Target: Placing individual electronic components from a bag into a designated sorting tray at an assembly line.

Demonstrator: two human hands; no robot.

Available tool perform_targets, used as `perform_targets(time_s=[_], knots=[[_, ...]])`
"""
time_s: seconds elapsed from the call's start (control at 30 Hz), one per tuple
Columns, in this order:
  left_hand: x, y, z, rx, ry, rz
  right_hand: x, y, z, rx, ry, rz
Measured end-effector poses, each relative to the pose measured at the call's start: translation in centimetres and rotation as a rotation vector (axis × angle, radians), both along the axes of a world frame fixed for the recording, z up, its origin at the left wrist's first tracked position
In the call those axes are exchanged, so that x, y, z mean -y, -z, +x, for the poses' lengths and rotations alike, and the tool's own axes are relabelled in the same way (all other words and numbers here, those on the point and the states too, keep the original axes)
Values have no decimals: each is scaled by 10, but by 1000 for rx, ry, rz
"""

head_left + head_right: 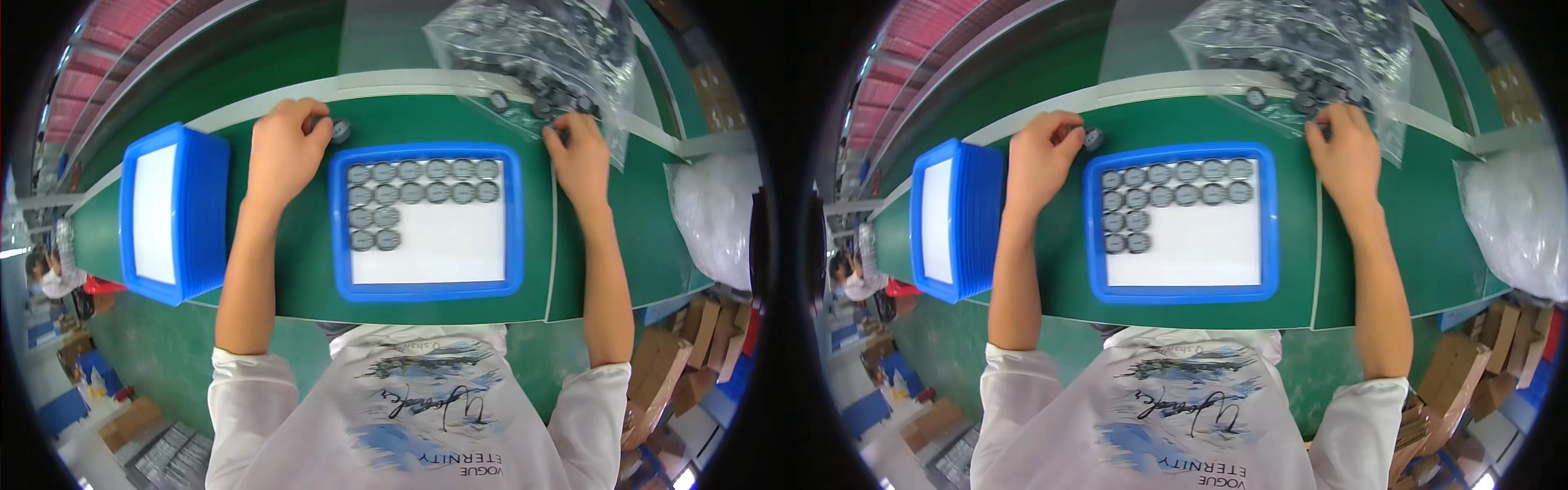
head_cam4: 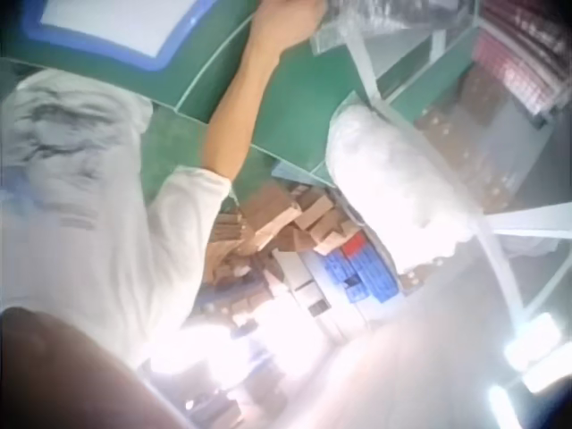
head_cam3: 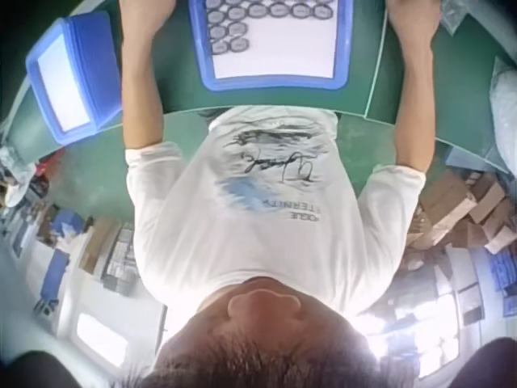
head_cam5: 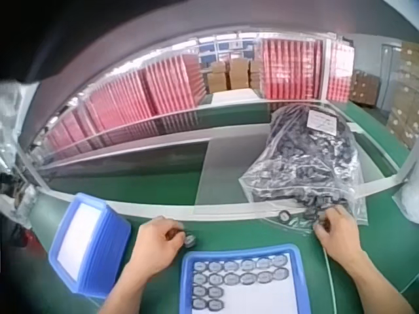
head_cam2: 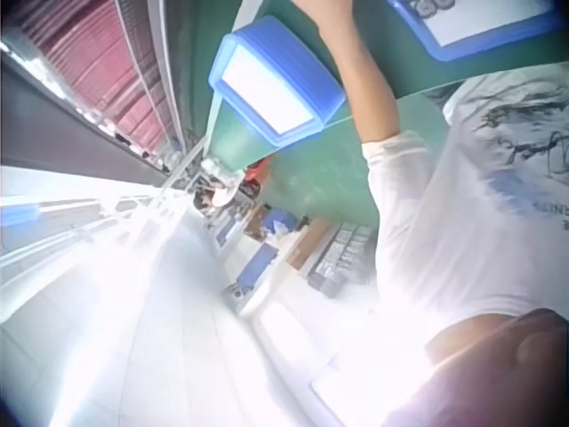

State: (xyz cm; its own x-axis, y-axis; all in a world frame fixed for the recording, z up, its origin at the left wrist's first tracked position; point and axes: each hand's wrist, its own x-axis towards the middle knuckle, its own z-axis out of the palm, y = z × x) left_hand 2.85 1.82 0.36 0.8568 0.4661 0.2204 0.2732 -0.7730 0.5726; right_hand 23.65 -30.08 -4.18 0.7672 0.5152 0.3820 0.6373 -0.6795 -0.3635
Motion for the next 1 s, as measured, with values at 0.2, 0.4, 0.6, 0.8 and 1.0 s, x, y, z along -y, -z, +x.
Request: perform_targets(time_s=[0.2,0.4,0.6,0.8,1.0], knots=[[-16,18,-68,33,-93,25,6,-25,-38,-136,2,9],[-4,11,-113,-103,-57,-184,46,-13,-77,33,-167,-56],[4,31,-134,111,-133,70,68,-7,-84,-44,-281,-56],[0,26,-137,83,34,225,65,-19,-79,-61,-279,-90],[35,-8,-134,129,281,96,33,-49,-123,-174,-458,120]])
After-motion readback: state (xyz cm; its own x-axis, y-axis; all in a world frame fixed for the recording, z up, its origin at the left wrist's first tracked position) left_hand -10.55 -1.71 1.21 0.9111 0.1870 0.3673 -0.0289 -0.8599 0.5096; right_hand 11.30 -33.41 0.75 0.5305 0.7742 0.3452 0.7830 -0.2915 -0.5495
